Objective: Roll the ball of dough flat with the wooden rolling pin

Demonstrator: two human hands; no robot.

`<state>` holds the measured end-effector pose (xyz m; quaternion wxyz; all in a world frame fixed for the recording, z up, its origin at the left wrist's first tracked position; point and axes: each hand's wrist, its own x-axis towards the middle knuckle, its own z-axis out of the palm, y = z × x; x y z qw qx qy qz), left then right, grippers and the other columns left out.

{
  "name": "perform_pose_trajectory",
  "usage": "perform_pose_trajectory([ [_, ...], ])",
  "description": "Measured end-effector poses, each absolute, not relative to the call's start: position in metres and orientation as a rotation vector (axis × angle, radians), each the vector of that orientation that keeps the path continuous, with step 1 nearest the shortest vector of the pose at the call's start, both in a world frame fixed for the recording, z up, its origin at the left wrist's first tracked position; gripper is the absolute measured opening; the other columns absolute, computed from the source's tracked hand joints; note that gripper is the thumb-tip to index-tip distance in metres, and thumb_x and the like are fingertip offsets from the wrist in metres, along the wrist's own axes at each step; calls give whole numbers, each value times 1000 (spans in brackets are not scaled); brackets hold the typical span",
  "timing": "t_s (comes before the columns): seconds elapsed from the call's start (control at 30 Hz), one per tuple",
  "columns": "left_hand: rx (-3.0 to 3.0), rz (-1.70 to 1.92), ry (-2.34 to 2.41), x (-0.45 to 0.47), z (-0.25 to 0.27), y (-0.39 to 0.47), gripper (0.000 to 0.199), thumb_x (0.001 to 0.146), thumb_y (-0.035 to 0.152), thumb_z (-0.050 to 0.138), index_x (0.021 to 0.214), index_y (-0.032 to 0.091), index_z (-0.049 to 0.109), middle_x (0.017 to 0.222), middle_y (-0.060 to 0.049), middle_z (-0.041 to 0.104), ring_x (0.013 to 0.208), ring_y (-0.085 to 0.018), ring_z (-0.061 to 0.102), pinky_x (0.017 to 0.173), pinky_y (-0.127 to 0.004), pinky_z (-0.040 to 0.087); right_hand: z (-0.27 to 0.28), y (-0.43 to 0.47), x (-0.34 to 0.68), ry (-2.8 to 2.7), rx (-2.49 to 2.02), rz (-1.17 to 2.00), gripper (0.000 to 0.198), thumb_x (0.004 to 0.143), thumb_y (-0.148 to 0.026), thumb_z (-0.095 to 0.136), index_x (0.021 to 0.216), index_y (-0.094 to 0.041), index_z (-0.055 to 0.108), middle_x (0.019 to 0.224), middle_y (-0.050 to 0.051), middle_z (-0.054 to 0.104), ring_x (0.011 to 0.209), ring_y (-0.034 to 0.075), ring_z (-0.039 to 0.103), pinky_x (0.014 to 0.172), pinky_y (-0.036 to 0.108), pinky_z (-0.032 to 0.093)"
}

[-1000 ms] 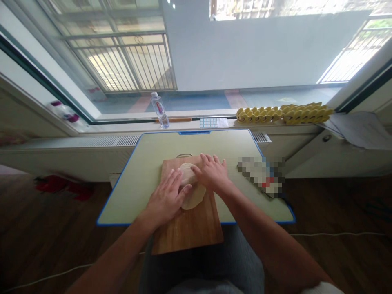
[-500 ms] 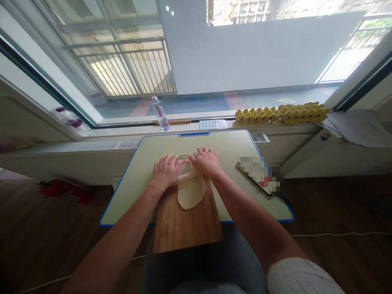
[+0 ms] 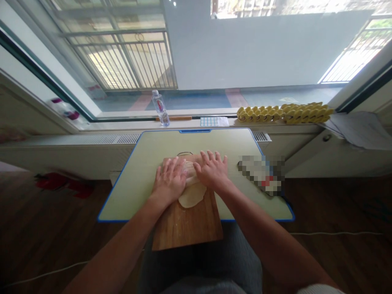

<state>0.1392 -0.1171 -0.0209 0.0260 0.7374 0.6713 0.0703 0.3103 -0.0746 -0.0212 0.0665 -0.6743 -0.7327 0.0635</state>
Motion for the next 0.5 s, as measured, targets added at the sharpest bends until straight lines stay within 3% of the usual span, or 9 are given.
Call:
perform_pose_trajectory([
  [0.5,2198,171,2043,130,-21,-90,60,107,48,31,163,30,41,172,-8,36,158,-34,32,127,-65,25,-20,-46,303,-2244,-2013,262,79,101,-72,33,165,-26,37,169,9,40,153,34,34,122,62,27],
])
